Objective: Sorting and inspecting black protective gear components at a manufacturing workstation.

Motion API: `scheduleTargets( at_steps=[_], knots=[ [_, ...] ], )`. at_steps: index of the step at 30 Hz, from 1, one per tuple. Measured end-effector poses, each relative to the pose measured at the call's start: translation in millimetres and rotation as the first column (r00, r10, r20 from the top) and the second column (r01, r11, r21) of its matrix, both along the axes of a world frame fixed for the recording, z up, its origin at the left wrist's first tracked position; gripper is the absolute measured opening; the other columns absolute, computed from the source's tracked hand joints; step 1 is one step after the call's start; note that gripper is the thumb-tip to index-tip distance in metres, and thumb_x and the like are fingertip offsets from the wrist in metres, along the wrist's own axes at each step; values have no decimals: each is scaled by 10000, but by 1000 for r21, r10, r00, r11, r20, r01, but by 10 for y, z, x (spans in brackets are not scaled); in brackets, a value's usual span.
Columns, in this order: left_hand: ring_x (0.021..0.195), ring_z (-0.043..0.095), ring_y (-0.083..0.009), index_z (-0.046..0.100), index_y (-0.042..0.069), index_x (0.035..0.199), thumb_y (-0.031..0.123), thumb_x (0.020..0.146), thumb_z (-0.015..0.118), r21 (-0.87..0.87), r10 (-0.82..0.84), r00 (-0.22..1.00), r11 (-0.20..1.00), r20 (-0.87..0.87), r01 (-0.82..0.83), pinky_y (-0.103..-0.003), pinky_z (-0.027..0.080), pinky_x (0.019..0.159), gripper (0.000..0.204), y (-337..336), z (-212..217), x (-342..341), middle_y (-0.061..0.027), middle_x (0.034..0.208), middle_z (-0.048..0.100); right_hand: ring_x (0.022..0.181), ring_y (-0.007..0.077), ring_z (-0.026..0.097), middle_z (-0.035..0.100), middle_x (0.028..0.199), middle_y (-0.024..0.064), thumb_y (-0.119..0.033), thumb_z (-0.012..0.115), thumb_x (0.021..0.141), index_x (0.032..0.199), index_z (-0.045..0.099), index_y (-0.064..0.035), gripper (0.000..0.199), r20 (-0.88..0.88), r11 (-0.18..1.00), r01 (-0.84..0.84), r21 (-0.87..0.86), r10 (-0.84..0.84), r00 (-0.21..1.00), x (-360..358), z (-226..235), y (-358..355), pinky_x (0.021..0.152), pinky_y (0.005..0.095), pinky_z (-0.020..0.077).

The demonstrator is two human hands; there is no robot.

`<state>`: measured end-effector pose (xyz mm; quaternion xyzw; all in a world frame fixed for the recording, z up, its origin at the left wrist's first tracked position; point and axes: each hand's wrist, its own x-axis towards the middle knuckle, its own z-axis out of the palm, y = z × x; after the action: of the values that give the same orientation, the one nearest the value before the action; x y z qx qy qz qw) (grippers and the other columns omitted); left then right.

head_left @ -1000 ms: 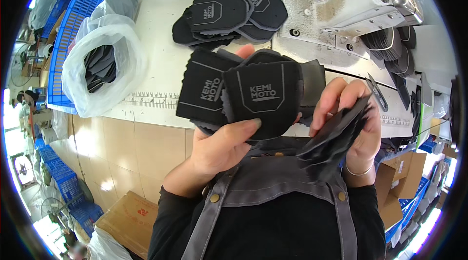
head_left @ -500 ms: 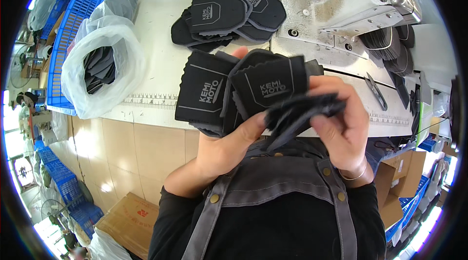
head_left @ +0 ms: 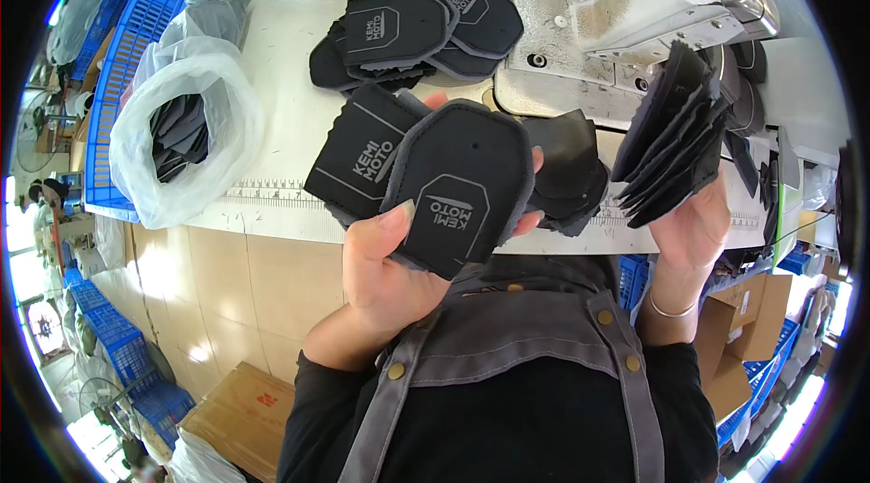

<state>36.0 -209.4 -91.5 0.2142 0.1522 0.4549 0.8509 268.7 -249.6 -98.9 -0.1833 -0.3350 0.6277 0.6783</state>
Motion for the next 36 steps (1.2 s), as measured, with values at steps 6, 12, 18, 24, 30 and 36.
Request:
scheduleTargets(
  at_steps=[6, 12, 18, 24, 30, 36],
  knots=[
    [1068, 476, -380, 168, 77, 1342, 359, 835, 393, 69, -120, 961, 987, -251, 142, -449, 552, 642, 623, 48, 9, -149, -207, 1284, 341, 753, 183, 565, 541, 1020, 226, -98, 592, 762, 974, 540, 53, 265, 421, 980, 23, 196, -105, 901, -34, 184, 16, 656, 257, 444],
    [1068, 495, -330, 256, 17, 1298, 447, 874, 329, 115, -116, 953, 982, -279, 153, -376, 483, 829, 608, 77, -19, -123, -247, 1251, 376, 594, 163, 536, 589, 883, 194, -116, 606, 687, 693, 589, -36, 82, 837, 956, -13, 293, -250, 487, -410, 399, 18, 550, 242, 431],
    [1091, 470, -357, 272, 14, 1302, 506, 863, 239, 103, -137, 973, 982, -187, 159, -404, 478, 831, 661, 121, -73, -167, -265, 1273, 345, 606, 157, 539, 613, 888, 177, -60, 659, 614, 725, 607, -48, 123, 874, 945, -77, 317, -260, 411, -367, 367, -1, 564, 236, 429],
    [1096, 472, -335, 290, -3, 1291, 540, 857, 199, 22, -128, 974, 991, -188, 134, -392, 457, 866, 702, 98, -45, -152, -261, 1264, 363, 659, 164, 548, 563, 1005, 239, -87, 605, 710, 791, 610, -37, 95, 852, 894, -327, 307, -104, 514, -207, 497, 69, 578, 240, 432],
    [819, 600, -244, 347, -2, 1243, 409, 876, 260, 117, -125, 960, 980, -253, 158, -315, 514, 480, 558, 61, -11, -170, -167, 1042, 542, 856, 266, 517, 475, 1155, 290, 49, 531, 498, 832, 571, -13, 342, 940, 864, -397, 309, -213, 267, -474, 494, 203, 705, 330, 405],
    [765, 597, -227, 399, -52, 1186, 342, 879, 278, 64, -213, 944, 970, -251, 236, -319, 505, 529, 514, 75, -38, -238, -155, 981, 570, 1021, 390, 462, 435, 1213, 266, 82, 532, 467, 861, 528, -14, 405, 953, 857, -416, 303, -267, 144, -468, 495, 170, 833, 424, 362]
  ],
)
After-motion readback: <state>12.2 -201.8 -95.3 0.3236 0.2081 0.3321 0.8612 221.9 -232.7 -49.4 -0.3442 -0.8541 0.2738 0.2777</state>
